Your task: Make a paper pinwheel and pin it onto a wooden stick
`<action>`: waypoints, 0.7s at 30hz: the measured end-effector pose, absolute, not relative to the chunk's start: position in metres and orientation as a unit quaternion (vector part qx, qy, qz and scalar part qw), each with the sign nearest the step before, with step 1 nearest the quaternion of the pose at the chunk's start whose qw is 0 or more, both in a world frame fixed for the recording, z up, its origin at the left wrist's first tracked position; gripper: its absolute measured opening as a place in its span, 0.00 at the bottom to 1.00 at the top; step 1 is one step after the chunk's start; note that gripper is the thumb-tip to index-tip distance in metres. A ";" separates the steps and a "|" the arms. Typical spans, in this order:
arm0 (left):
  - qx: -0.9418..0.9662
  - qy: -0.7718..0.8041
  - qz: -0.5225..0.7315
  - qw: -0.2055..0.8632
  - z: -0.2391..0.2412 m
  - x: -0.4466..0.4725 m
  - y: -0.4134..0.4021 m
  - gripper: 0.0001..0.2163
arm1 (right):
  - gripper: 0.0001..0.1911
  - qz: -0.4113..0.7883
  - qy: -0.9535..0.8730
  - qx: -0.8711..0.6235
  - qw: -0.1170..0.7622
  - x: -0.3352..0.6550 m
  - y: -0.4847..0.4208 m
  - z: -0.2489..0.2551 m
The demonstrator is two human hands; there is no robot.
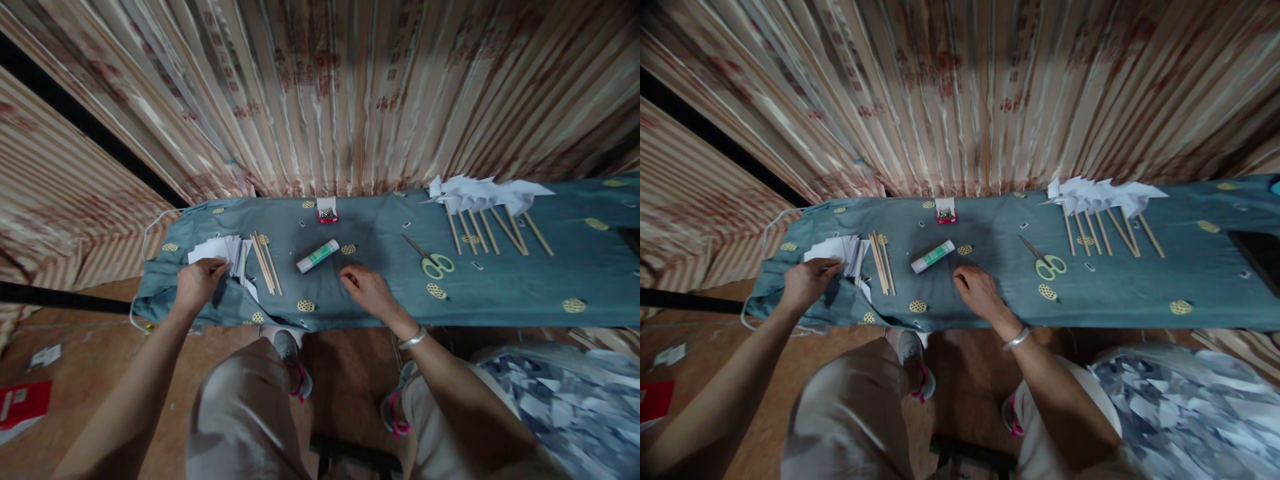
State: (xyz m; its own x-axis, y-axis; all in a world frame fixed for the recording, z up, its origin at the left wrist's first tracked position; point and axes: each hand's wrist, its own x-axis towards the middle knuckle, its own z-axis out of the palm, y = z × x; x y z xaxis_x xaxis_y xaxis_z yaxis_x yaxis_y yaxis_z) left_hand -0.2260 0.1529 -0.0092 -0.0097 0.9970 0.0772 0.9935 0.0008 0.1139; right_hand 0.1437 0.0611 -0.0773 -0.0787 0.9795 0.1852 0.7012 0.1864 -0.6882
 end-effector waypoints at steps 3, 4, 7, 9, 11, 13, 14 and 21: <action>0.713 0.701 0.014 -0.025 -0.005 -0.222 0.149 0.15 | 0.08 0.225 -0.700 -0.598 0.319 0.143 0.061 -0.076; 0.715 0.699 0.012 -0.027 -0.004 -0.220 0.149 0.15 | 0.08 0.224 -0.700 -0.599 0.318 0.142 0.061 -0.075; 0.706 0.705 -0.009 -0.065 -0.004 -0.219 0.150 0.15 | 0.09 0.221 -0.701 -0.603 0.309 0.142 0.062 -0.071; 0.699 0.711 -0.002 -0.077 -0.006 -0.220 0.154 0.15 | 0.08 0.218 -0.702 -0.606 0.303 0.142 0.062 -0.069; 0.688 0.722 0.023 -0.068 -0.008 -0.222 0.158 0.15 | 0.08 0.217 -0.704 -0.608 0.296 0.142 0.063 -0.068; 0.659 0.749 0.058 -0.045 -0.010 -0.223 0.162 0.15 | 0.08 0.216 -0.706 -0.608 0.291 0.143 0.063 -0.067; 0.644 0.761 0.068 -0.035 -0.011 -0.222 0.164 0.16 | 0.08 0.216 -0.707 -0.608 0.289 0.143 0.063 -0.067; 0.547 0.831 0.100 -0.004 -0.032 -0.221 0.189 0.17 | 0.08 0.215 -0.717 -0.604 0.274 0.143 0.064 -0.066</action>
State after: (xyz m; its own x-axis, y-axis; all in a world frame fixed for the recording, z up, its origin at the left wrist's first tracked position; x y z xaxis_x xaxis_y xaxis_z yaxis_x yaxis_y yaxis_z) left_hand -0.2207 0.1887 -0.0324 -0.4010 0.9088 0.1150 0.9103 0.3811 0.1616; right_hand 0.1433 0.0639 -0.0662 -0.1200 0.9837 0.1342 0.7483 0.1785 -0.6389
